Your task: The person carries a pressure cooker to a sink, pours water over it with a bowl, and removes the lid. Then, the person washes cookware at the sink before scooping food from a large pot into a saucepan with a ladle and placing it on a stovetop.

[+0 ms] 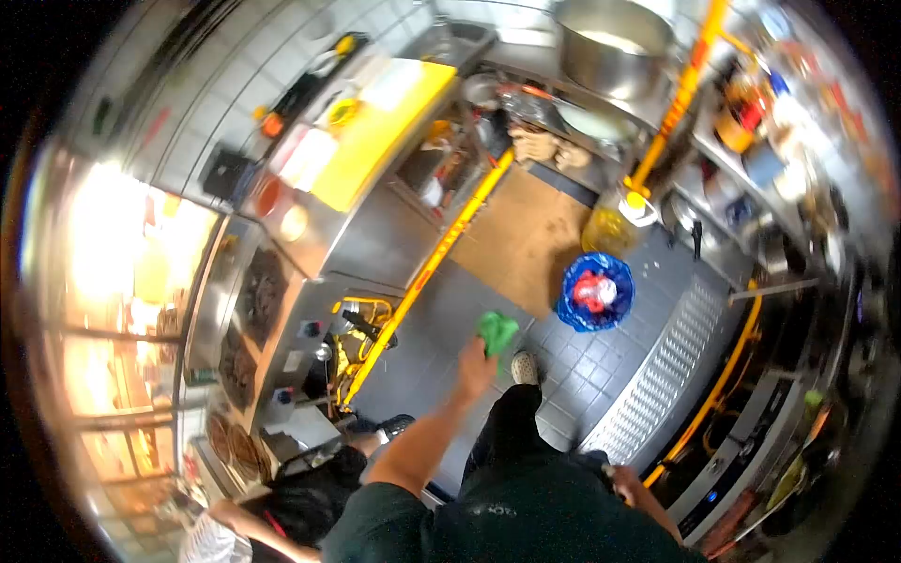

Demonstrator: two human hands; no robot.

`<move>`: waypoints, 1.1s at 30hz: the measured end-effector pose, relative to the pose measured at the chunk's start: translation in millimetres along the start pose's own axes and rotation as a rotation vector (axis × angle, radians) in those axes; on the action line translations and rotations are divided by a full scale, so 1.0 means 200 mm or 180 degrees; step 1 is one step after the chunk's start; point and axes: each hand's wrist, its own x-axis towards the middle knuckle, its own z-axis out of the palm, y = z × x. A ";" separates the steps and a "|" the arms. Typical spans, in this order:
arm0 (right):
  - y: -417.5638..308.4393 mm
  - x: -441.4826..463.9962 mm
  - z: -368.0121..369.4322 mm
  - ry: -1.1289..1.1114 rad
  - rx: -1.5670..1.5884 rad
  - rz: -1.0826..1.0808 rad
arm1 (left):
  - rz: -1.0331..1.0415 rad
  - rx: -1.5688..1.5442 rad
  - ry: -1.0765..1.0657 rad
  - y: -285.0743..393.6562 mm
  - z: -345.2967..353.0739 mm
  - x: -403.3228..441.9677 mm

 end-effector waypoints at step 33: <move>-4.50 0.70 -1.77 0.1483 -0.0211 -0.2324 | -0.0933 0.0085 0.1979 -0.23 -1.68 2.10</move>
